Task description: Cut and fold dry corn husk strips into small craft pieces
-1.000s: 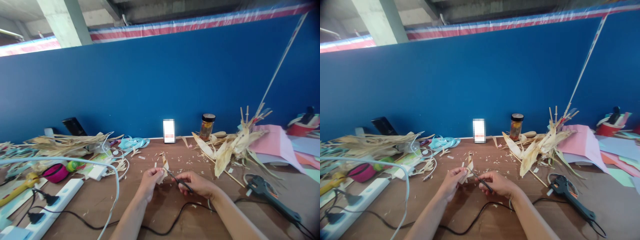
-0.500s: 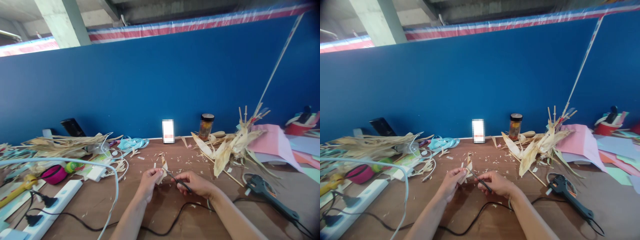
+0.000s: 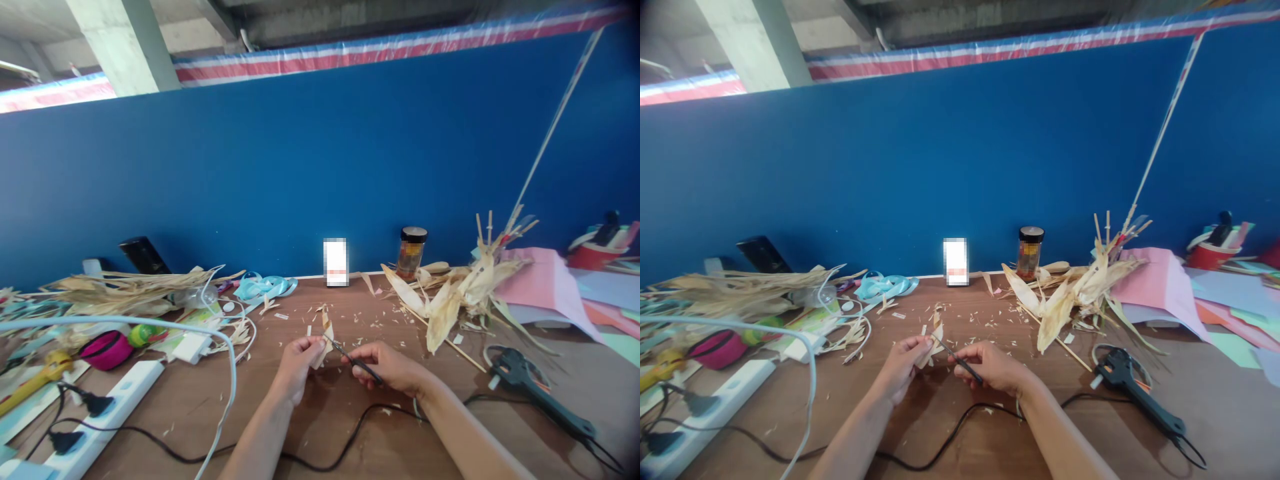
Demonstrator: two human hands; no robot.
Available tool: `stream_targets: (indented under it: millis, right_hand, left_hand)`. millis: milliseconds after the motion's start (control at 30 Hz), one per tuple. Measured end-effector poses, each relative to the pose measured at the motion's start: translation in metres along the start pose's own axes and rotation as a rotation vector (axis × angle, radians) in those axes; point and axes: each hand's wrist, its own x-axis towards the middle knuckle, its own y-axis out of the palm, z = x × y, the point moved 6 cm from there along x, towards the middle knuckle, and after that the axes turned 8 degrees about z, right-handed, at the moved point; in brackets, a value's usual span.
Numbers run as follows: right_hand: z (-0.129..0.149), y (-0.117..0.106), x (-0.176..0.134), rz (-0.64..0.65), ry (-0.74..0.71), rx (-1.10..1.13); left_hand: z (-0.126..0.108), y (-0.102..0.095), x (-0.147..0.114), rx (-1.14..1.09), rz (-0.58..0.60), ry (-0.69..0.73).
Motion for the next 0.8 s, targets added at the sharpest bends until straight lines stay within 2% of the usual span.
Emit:
stream_targets:
  millis: [333, 500, 567, 633, 700, 767, 800]
  right_hand:
    - [-0.002, -0.001, 0.002, -0.001, -0.047, 0.003]
    - [-0.001, -0.007, 0.002, -0.055, -0.059, 0.013]
    - [0.001, -0.017, 0.002, -0.159, -0.082, -0.058]
    - [0.002, -0.035, -0.002, -0.378, -0.058, -0.258]
    - [0.004, -0.054, -0.013, -0.645, 0.034, -0.545]
    - [0.005, -0.065, -0.021, -0.799, 0.126, -0.766]
    - [0.005, -0.068, -0.023, -0.832, 0.151, -0.842]
  left_hand:
    - [0.000, 0.001, -0.001, -0.008, 0.004, -0.007]
    - [-0.001, 0.000, -0.001, -0.024, 0.007, 0.001]
    - [-0.002, 0.001, -0.001, -0.035, -0.007, 0.004]
    - [-0.002, 0.002, -0.002, -0.058, -0.018, -0.001]
    - [-0.001, 0.003, -0.003, -0.093, -0.025, -0.020]
    - [0.001, 0.004, -0.003, -0.125, -0.028, -0.043]
    - [0.002, 0.004, -0.003, -0.135, -0.027, -0.055]
